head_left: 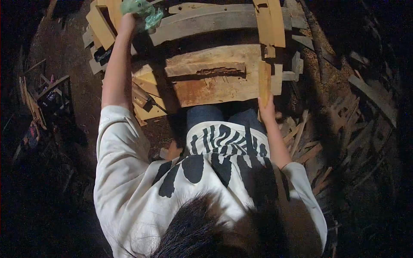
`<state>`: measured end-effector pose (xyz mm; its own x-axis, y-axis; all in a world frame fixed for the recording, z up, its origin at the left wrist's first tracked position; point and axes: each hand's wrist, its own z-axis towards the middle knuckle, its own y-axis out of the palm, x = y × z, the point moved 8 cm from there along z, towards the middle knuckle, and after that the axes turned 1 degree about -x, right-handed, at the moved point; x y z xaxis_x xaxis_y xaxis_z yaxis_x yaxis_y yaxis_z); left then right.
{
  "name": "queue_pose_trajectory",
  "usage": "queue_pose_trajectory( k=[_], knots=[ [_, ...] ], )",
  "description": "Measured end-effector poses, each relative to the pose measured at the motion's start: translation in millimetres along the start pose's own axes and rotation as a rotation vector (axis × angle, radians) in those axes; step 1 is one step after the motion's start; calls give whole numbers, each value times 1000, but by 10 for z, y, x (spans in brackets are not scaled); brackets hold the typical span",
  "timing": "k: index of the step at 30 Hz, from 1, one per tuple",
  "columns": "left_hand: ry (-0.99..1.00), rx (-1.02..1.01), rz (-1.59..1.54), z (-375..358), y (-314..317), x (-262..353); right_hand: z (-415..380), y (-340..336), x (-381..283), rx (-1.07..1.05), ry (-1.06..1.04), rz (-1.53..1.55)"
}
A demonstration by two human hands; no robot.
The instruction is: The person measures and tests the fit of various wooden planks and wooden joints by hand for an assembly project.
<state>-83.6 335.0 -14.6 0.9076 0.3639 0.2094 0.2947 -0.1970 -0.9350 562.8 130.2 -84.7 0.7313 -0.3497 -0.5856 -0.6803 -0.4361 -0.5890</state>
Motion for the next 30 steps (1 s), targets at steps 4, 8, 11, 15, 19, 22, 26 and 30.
queue_pose_trajectory(
  k=[4, 8, 11, 15, 19, 22, 26, 30],
  knots=[
    [-118, 255, -273, -653, -367, 379, -90, -76, -202, -42, 80, -6],
    [8, 257, -919, -1464, 172, 1050, -95, -53, -157, -24, 44, -5],
    [-151, 9, -1245, -2210, 636, 1809, -111, -32, -127, -2, 51, 30],
    [-446, -351, -1618, -3031, 1444, 2375, -115, -60, -156, 12, -19, 75],
    [-572, -485, -1611, -3437, 1905, 2563, -94, -34, -95, -22, 13, 49],
    [-539, -585, -1509, -3517, 2087, 2598, -96, -38, -87, -33, 5, 32],
    [-496, -578, -1412, -3544, 2222, 2579, -101, -57, -114, -43, -6, 50],
    [-275, -459, -1247, -3432, 2288, 2495, -89, -64, -67, -48, 40, 12]
  ],
)
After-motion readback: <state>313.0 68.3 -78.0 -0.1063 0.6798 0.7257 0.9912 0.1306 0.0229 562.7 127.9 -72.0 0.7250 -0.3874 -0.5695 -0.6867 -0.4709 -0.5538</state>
